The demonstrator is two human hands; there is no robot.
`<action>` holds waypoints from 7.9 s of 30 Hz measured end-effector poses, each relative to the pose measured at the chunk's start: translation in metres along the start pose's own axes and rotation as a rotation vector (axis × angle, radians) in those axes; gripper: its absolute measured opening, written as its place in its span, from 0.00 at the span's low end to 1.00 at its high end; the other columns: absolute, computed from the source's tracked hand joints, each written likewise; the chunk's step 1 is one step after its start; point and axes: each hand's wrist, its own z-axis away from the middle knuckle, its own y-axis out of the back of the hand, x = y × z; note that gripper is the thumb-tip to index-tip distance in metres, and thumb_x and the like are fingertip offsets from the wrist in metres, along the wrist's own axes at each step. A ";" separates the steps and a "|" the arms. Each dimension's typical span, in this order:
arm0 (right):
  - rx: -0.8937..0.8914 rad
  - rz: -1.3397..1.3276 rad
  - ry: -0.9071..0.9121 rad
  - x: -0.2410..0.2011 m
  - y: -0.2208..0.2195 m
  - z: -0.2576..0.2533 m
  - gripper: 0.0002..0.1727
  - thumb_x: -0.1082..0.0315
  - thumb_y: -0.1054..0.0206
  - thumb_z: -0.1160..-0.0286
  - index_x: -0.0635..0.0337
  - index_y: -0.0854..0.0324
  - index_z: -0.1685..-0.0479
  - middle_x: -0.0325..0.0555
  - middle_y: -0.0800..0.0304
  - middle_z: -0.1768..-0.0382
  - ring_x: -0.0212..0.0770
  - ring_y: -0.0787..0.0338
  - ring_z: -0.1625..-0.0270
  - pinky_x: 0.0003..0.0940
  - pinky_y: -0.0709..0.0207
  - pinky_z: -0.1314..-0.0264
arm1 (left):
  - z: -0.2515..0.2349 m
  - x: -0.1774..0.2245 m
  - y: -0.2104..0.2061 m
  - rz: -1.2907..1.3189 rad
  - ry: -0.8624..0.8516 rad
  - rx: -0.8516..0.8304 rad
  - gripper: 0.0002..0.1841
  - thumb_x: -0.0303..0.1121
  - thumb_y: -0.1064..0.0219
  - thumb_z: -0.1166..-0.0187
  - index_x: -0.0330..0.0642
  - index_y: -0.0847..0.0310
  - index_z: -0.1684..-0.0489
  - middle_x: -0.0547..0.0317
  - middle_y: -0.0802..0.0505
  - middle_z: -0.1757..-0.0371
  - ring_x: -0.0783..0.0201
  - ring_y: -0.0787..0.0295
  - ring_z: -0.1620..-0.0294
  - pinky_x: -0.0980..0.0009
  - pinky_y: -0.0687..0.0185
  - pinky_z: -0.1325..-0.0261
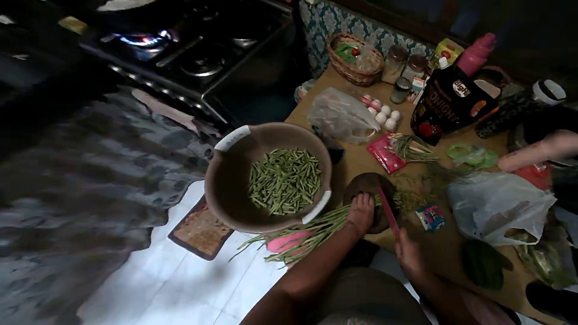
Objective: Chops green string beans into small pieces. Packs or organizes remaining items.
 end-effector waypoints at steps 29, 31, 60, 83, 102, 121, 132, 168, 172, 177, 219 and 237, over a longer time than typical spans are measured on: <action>-0.080 0.111 -0.011 -0.001 -0.008 0.001 0.25 0.69 0.49 0.09 0.66 0.37 0.16 0.68 0.09 0.49 0.65 0.07 0.45 0.59 0.17 0.38 | 0.021 -0.023 -0.022 0.120 -0.073 0.129 0.29 0.31 0.51 0.07 0.27 0.49 0.09 0.29 0.35 0.11 0.35 0.37 0.11 0.49 0.39 0.12; -0.079 0.096 0.037 -0.001 -0.002 0.001 0.25 0.71 0.49 0.10 0.69 0.37 0.17 0.70 0.10 0.48 0.66 0.07 0.44 0.59 0.18 0.38 | 0.022 -0.026 -0.023 0.173 -0.088 0.166 0.31 0.41 0.49 0.06 0.27 0.44 0.11 0.29 0.32 0.13 0.35 0.36 0.12 0.49 0.39 0.12; -0.197 0.195 -0.087 -0.023 -0.013 -0.042 0.29 0.71 0.47 0.10 0.63 0.44 0.11 0.69 0.11 0.45 0.64 0.07 0.43 0.57 0.17 0.37 | 0.020 -0.042 -0.032 0.360 -0.186 0.246 0.21 0.37 0.49 0.06 0.28 0.22 0.31 0.36 0.19 0.21 0.41 0.27 0.16 0.53 0.33 0.14; 0.400 -0.008 -0.072 0.079 0.022 -0.043 0.35 0.70 0.40 0.15 0.73 0.46 0.11 0.76 0.25 0.25 0.69 0.18 0.27 0.61 0.25 0.24 | 0.019 -0.044 -0.028 0.378 -0.190 0.250 0.23 0.41 0.45 0.08 0.27 0.21 0.31 0.33 0.19 0.23 0.40 0.27 0.17 0.54 0.34 0.14; -0.167 0.454 0.687 -0.012 0.039 -0.154 0.37 0.49 0.34 0.17 0.64 0.33 0.16 0.65 0.29 0.20 0.65 0.30 0.16 0.57 0.33 0.16 | 0.025 -0.045 -0.030 0.368 -0.206 0.294 0.23 0.42 0.46 0.07 0.27 0.19 0.36 0.34 0.17 0.26 0.40 0.25 0.19 0.54 0.30 0.16; -0.002 0.271 0.336 -0.031 0.028 -0.144 0.29 0.68 0.35 0.16 0.74 0.34 0.20 0.72 0.27 0.23 0.64 0.20 0.23 0.52 0.26 0.21 | 0.023 -0.045 -0.031 0.352 -0.215 0.320 0.23 0.41 0.46 0.07 0.25 0.20 0.37 0.33 0.16 0.27 0.39 0.23 0.21 0.54 0.29 0.18; 0.359 -0.056 0.141 0.023 0.059 -0.135 0.34 0.62 0.38 0.13 0.74 0.39 0.14 0.74 0.28 0.22 0.67 0.25 0.19 0.57 0.34 0.15 | 0.022 -0.046 -0.030 0.367 -0.228 0.272 0.24 0.41 0.48 0.06 0.26 0.21 0.33 0.34 0.19 0.24 0.39 0.26 0.18 0.53 0.31 0.16; 0.242 0.105 0.937 0.004 -0.047 -0.132 0.25 0.76 0.45 0.14 0.65 0.26 0.19 0.58 0.24 0.18 0.58 0.28 0.14 0.53 0.34 0.12 | 0.068 -0.063 -0.009 0.213 0.151 0.033 0.49 0.60 0.34 0.20 0.29 0.45 0.11 0.29 0.31 0.14 0.31 0.33 0.15 0.39 0.33 0.20; 0.217 0.161 0.927 0.004 -0.043 -0.134 0.25 0.76 0.46 0.14 0.64 0.26 0.19 0.59 0.24 0.19 0.60 0.27 0.15 0.53 0.32 0.14 | 0.066 -0.054 -0.015 0.108 0.158 -0.034 0.34 0.49 0.46 0.09 0.25 0.39 0.18 0.25 0.24 0.21 0.29 0.28 0.19 0.39 0.33 0.21; 0.128 0.204 0.868 0.017 -0.023 -0.132 0.28 0.78 0.45 0.16 0.61 0.31 0.15 0.58 0.27 0.17 0.62 0.29 0.14 0.54 0.31 0.15 | 0.053 -0.027 0.002 0.044 0.161 -0.132 0.23 0.26 0.50 0.09 0.22 0.40 0.20 0.21 0.25 0.23 0.27 0.30 0.19 0.37 0.33 0.22; 0.189 -0.064 0.126 0.015 -0.011 0.019 0.25 0.68 0.43 0.12 0.71 0.31 0.20 0.68 0.08 0.51 0.63 0.06 0.50 0.58 0.15 0.42 | 0.020 -0.043 -0.019 -0.022 -0.150 0.127 0.30 0.40 0.56 0.04 0.27 0.45 0.11 0.30 0.30 0.14 0.36 0.31 0.15 0.43 0.36 0.18; -0.235 0.156 -0.106 -0.035 0.021 0.012 0.30 0.74 0.48 0.12 0.68 0.47 0.11 0.69 0.22 0.27 0.63 0.16 0.28 0.58 0.23 0.26 | 0.019 -0.041 -0.015 -0.003 -0.157 0.062 0.29 0.34 0.55 0.05 0.26 0.49 0.10 0.30 0.33 0.12 0.35 0.36 0.13 0.42 0.39 0.17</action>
